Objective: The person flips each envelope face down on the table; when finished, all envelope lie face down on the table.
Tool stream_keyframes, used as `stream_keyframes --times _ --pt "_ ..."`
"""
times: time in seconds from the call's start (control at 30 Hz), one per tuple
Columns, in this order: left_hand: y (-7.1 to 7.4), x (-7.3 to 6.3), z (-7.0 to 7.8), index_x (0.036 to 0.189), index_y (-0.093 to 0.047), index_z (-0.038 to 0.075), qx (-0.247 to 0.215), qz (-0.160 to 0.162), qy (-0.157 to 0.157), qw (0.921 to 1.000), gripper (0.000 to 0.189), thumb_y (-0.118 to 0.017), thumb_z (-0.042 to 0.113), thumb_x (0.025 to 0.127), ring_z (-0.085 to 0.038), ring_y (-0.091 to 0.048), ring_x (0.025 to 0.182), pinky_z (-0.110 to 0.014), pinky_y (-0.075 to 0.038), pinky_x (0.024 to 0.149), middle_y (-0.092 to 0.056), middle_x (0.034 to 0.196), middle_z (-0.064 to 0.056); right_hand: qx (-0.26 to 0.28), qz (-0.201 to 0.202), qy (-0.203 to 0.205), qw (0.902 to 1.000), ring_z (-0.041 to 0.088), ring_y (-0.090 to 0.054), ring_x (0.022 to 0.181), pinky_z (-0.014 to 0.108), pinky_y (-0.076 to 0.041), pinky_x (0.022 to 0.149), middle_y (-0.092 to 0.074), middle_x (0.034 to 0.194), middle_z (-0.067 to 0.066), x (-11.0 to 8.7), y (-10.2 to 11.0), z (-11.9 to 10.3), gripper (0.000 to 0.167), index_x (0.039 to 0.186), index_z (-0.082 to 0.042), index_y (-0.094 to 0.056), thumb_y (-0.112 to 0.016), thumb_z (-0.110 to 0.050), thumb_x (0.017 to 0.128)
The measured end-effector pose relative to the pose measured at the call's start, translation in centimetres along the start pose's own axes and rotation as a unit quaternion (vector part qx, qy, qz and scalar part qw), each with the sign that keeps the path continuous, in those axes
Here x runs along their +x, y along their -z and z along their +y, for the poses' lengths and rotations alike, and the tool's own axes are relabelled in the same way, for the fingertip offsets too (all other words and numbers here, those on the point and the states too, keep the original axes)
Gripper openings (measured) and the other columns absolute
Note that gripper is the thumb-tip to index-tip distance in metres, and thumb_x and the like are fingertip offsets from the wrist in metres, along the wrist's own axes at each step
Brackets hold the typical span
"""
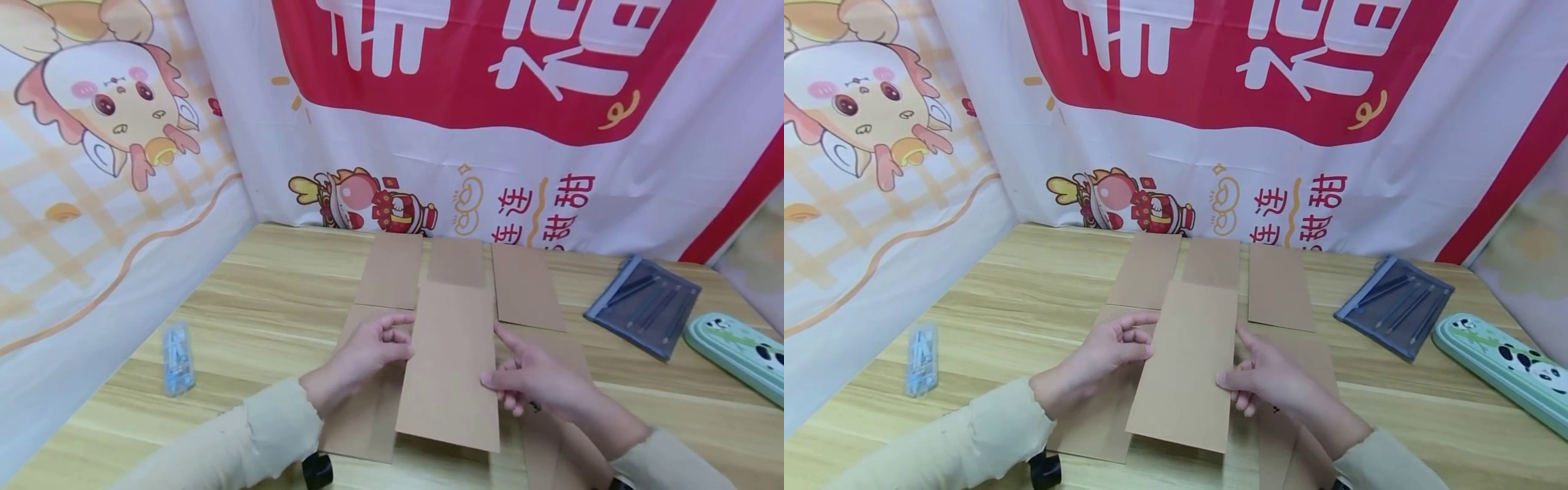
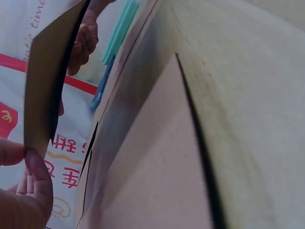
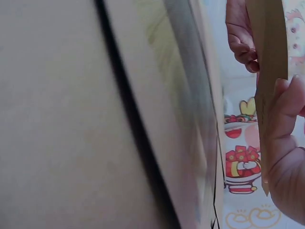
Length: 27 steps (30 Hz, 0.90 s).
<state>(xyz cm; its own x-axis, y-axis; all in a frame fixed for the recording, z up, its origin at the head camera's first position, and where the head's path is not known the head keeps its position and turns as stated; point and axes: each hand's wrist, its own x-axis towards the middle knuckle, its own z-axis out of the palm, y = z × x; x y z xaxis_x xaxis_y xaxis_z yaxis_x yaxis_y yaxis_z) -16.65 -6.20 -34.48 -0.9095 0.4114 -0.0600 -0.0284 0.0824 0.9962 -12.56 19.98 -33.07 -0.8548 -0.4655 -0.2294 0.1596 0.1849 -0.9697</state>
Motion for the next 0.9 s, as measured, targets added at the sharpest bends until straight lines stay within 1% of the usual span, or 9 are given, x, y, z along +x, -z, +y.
stream_keyframes --times 0.1,0.2,0.3,0.33,0.43,0.53,0.73,0.9 --pt "-0.1 -0.3 -0.2 0.129 -0.044 -0.008 0.048 -0.011 -0.01 0.9987 0.055 -0.06 -0.005 0.076 -0.007 -0.057 0.07 -0.021 -0.05 0.07 -0.064 0.078 -0.002 -0.021 -0.002 -0.017 0.9996 0.007 -0.051 0.047 0.02 -0.049 0.045 -0.056 0.058 0.001 0.1 -0.2 0.3 0.104 0.145 -0.005 0.017 -0.066 -0.015 0.084" --pt "-0.3 -0.5 -0.3 0.127 -0.044 -0.012 0.08 -0.02 -0.011 0.9966 0.056 -0.059 -0.006 0.074 -0.006 -0.056 0.066 -0.02 -0.049 0.065 -0.065 0.075 -0.006 -0.036 -0.005 -0.031 0.9988 0.008 -0.051 0.046 0.021 -0.05 0.045 -0.056 0.058 0.002 0.1 -0.3 0.8 0.104 0.143 -0.001 0.019 -0.066 -0.013 0.084" --pt "-0.6 -0.3 -0.4 0.127 -0.044 -0.012 0.103 -0.022 0.008 0.9944 0.056 -0.059 -0.008 0.073 -0.007 -0.055 0.063 -0.019 -0.047 0.061 -0.064 0.076 -0.011 -0.051 -0.01 -0.043 0.9977 0.009 -0.052 0.045 0.023 -0.05 0.045 -0.057 0.058 0.003 0.1 -0.5 1.2 0.104 0.141 0.004 0.02 -0.065 -0.012 0.084" --pt "-0.7 -0.3 -0.4 0.127 -0.045 -0.011 0.111 -0.019 0.02 0.9934 0.057 -0.06 -0.009 0.072 -0.008 -0.054 0.063 -0.019 -0.046 0.06 -0.063 0.075 -0.012 -0.052 -0.011 -0.051 0.9973 0.009 -0.052 0.046 0.023 -0.051 0.046 -0.057 0.058 0.003 0.1 -0.6 1.3 0.104 0.141 0.004 0.02 -0.066 -0.012 0.084" --pt "-0.9 -0.1 -0.5 0.127 -0.047 -0.009 0.137 -0.015 0.041 0.9896 0.057 -0.062 -0.01 0.071 -0.009 -0.052 0.063 -0.02 -0.044 0.056 -0.059 0.074 -0.008 -0.057 -0.009 -0.063 0.9963 0.01 -0.052 0.046 0.024 -0.051 0.046 -0.057 0.058 0.004 0.2 -0.6 1.5 0.104 0.141 0.005 0.019 -0.066 -0.012 0.084" --pt "-1.1 0.0 -0.3 0.123 -0.051 -0.008 0.159 -0.012 0.055 0.9856 0.054 -0.064 -0.01 0.071 -0.01 -0.049 0.064 -0.02 -0.043 0.052 -0.055 0.075 -0.003 -0.05 -0.009 -0.072 0.9961 0.009 -0.052 0.046 0.023 -0.05 0.046 -0.057 0.058 0.004 0.2 -0.5 1.5 0.103 0.142 0.005 0.018 -0.066 -0.01 0.083" --pt "-1.3 0.1 -0.2 0.117 -0.055 -0.008 0.185 -0.016 0.073 0.9799 0.049 -0.067 -0.01 0.069 -0.011 -0.049 0.063 -0.02 -0.043 0.05 -0.054 0.075 -0.003 -0.04 -0.023 -0.08 0.9958 0.009 -0.052 0.045 0.022 -0.05 0.046 -0.058 0.056 0.003 0.2 -0.3 1.6 0.103 0.144 0.002 0.015 -0.066 -0.009 0.081" --pt "-1.4 0.2 -0.2 0.117 -0.055 -0.008 0.192 -0.017 0.079 0.978 0.05 -0.067 -0.01 0.068 -0.012 -0.048 0.063 -0.02 -0.043 0.05 -0.053 0.075 -0.004 -0.047 -0.016 -0.087 0.9949 0.009 -0.052 0.045 0.022 -0.05 0.045 -0.058 0.056 0.003 0.4 -0.4 1.8 0.102 0.143 0.003 0.014 -0.066 -0.008 0.081"
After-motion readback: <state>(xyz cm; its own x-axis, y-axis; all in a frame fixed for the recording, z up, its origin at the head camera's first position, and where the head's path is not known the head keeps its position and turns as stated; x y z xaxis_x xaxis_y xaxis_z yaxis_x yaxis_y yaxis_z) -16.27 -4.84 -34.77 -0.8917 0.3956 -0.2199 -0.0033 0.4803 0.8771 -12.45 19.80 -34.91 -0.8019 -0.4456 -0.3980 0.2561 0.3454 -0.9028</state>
